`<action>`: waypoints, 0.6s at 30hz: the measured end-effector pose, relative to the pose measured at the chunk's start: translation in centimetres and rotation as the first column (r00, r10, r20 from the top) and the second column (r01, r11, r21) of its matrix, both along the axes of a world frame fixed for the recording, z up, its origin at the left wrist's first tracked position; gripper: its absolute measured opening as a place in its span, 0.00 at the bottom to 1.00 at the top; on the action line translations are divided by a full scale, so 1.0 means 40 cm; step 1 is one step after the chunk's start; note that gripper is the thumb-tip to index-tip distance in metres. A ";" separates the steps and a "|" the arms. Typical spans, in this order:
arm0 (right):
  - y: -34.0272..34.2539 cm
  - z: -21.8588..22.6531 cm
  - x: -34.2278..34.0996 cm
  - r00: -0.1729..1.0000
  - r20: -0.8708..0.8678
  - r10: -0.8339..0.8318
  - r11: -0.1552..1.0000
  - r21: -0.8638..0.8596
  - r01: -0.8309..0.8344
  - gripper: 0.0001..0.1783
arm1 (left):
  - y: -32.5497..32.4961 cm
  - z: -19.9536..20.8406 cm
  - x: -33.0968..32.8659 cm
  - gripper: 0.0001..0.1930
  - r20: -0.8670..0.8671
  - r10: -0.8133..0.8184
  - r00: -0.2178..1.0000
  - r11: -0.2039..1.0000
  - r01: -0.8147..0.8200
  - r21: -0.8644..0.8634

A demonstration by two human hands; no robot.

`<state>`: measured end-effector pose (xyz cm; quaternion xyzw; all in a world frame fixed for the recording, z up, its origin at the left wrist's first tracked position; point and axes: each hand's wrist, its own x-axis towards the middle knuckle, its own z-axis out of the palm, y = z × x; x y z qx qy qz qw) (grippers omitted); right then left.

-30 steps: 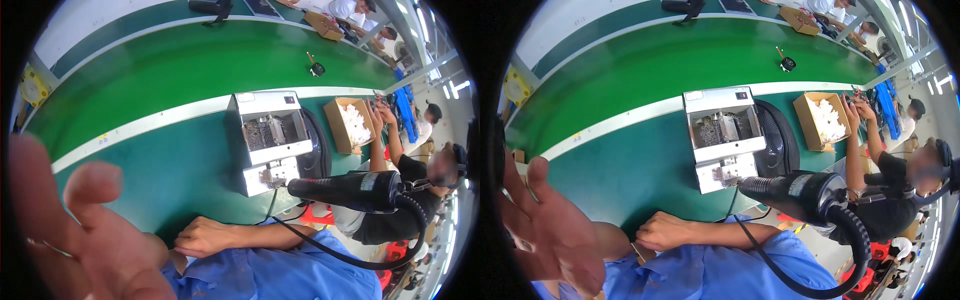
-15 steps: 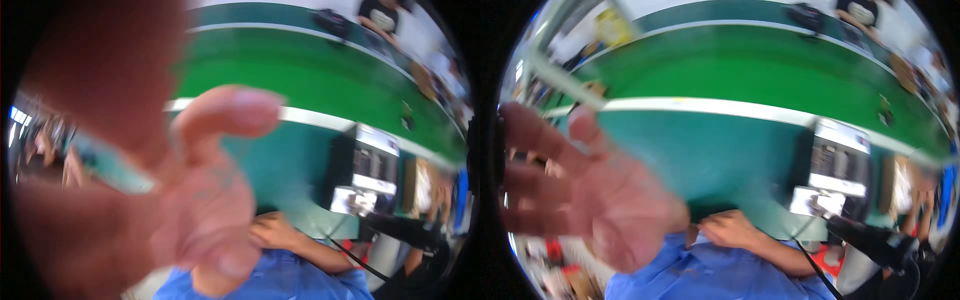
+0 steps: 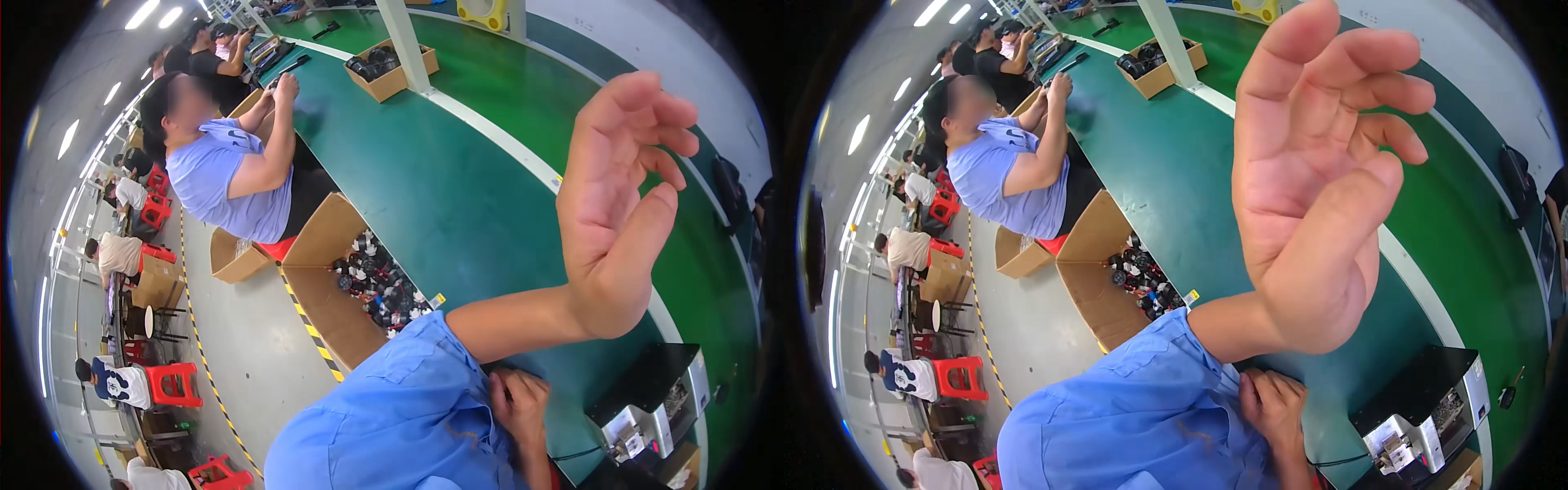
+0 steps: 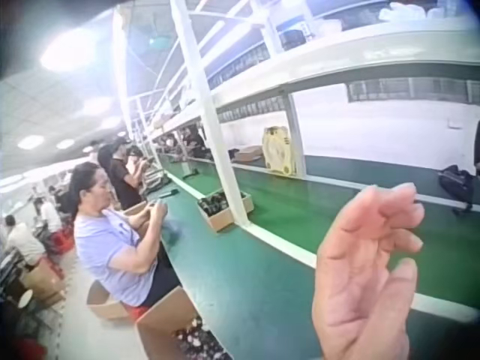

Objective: Assembling electronic components using an electric screwdriver on a factory assembly line.

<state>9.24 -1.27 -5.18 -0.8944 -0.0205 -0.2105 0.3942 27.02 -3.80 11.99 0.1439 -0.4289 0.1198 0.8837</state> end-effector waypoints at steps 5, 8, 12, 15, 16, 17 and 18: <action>-0.004 0.005 -0.004 1.000 -0.010 0.003 1.000 0.013 -0.003 0.03 | -0.007 0.008 0.006 0.32 -0.030 0.030 0.999 1.000 -0.030 -0.007; -0.005 0.008 0.002 1.000 -0.002 0.006 1.000 0.008 -0.006 0.03 | 0.001 0.012 0.004 0.32 -0.039 0.041 0.998 0.999 -0.040 0.026; -0.001 0.011 0.005 1.000 0.009 0.007 1.000 0.013 -0.007 0.04 | 0.006 0.007 0.010 0.31 -0.049 -0.036 0.998 0.987 0.043 0.152; -0.006 0.001 0.002 1.000 0.010 -0.021 1.000 0.013 0.021 0.03 | -0.017 -0.001 -0.002 0.29 -0.035 -0.058 0.998 0.984 0.063 0.168; -0.009 -0.004 0.001 1.000 0.008 -0.017 1.000 0.016 0.017 0.03 | -0.021 -0.005 -0.005 0.29 -0.038 -0.047 0.998 0.980 0.054 0.192; -0.007 -0.003 0.000 1.000 0.011 -0.003 1.000 0.024 0.003 0.03 | -0.018 -0.004 -0.008 0.28 -0.036 -0.027 0.999 0.975 0.034 0.220; -0.004 -0.001 0.000 1.000 0.010 -0.001 1.000 0.026 0.001 0.03 | -0.019 -0.004 -0.010 0.27 -0.034 -0.034 0.999 0.976 0.041 0.215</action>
